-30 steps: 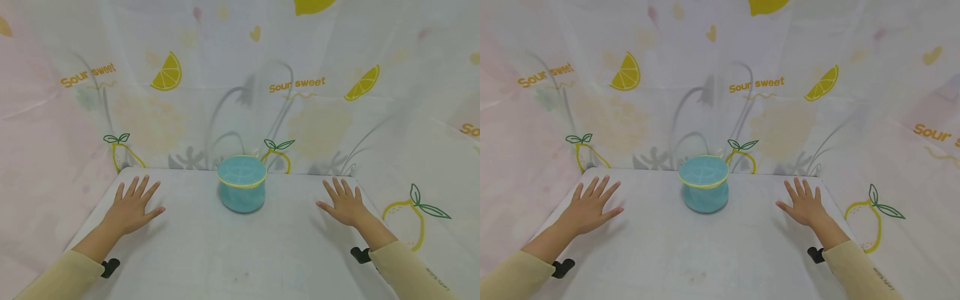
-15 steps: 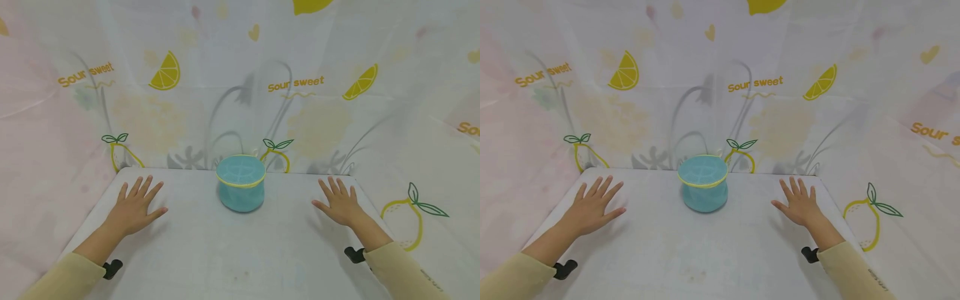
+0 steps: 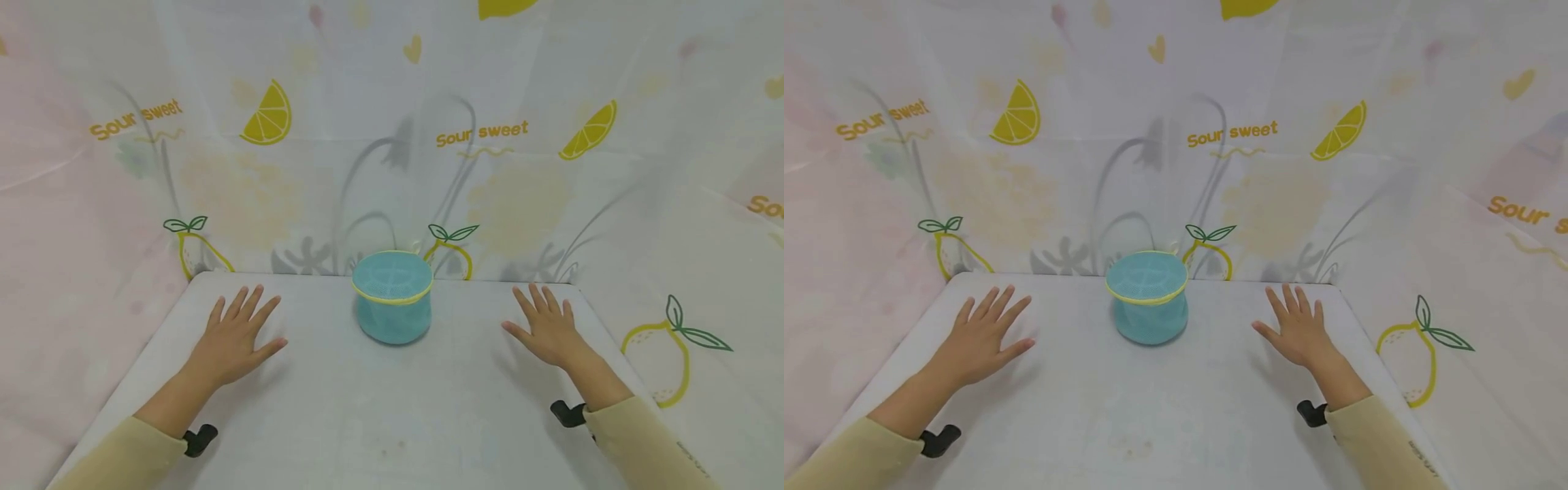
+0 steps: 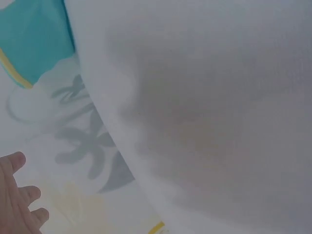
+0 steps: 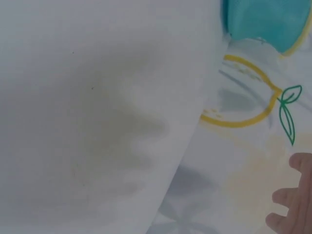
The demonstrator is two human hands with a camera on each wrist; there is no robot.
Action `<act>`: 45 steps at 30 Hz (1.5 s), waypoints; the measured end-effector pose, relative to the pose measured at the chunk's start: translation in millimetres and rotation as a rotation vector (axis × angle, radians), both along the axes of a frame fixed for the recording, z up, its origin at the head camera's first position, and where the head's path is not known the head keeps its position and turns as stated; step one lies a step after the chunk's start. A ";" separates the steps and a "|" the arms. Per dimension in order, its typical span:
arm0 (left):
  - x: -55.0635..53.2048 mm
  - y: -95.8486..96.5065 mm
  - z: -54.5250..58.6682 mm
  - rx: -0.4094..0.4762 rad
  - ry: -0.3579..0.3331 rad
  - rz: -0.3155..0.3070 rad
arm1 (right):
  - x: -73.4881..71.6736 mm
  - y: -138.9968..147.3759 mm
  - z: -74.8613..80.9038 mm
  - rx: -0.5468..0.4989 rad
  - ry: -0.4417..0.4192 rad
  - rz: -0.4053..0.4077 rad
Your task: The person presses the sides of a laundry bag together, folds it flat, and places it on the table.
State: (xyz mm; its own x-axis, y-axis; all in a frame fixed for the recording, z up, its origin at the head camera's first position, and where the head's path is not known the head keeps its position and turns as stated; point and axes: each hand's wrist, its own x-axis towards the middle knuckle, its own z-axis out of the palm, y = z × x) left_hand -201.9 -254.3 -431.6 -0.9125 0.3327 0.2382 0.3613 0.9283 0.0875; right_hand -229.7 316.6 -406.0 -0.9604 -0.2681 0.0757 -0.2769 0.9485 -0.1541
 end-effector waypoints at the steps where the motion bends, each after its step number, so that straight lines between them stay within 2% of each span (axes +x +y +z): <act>1: -0.3 1.7 -0.6 0.003 0.009 -0.002 | -0.1 -1.0 0.1 -0.009 0.004 0.000; 13: -7.2 18.5 -7.2 0.084 0.137 -0.040 | -1.1 -14.5 0.4 -0.101 0.074 0.022; 23: -12.5 35.6 -7.0 0.184 0.191 -0.058 | -3.6 -24.5 -6.8 -0.197 0.129 0.049; 33: -16.2 51.5 -10.6 0.329 0.264 -0.102 | -5.2 -39.3 -18.9 -0.383 0.233 0.082; 38: -19.0 58.3 -14.4 0.387 0.292 -0.104 | -7.4 -47.1 -21.6 -0.470 0.267 0.099; 45: -19.9 71.1 -12.7 0.462 0.282 -0.086 | -11.1 -63.8 -20.0 -0.618 0.321 0.096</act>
